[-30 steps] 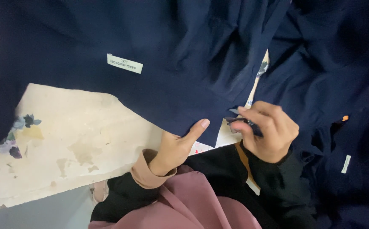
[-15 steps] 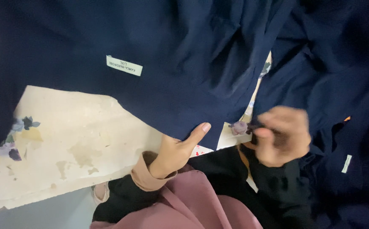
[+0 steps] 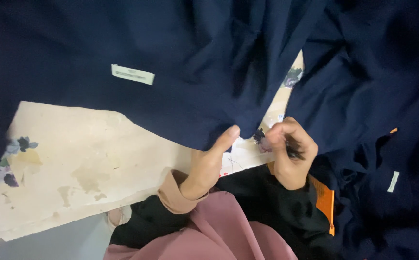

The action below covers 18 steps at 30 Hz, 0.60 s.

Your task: Trimming loose threads from a dark blue garment using a handheld thread cutter at a workstation.

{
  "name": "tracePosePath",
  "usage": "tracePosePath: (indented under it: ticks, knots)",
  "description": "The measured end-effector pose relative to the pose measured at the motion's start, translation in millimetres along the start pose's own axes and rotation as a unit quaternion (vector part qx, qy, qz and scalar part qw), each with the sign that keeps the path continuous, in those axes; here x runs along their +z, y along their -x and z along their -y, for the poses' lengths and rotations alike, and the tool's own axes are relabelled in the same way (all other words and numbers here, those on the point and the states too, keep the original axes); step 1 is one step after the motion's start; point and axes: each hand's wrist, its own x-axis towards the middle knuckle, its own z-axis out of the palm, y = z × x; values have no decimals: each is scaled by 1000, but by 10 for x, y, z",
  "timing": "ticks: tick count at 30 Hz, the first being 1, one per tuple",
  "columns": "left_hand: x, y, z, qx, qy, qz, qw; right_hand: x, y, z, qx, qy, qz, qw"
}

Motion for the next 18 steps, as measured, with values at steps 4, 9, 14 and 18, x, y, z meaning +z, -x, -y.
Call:
tracePosePath:
  ticks: [4,9,14,18]
  knots:
    - [10,-60,-66,22,-43,73,996,-148,61,-24,-23,-17,-13,1000]
    - [-18,-94,-8,26,-24,88,995,-158,46,-110,-4,68,26,997]
    - [4,-78,47,40,-25,99,994,-205,69,23,-135,52,41,989]
    - [21,-14,196,49,-38,109,992,-405,205,-121,-194,87,-6,977]
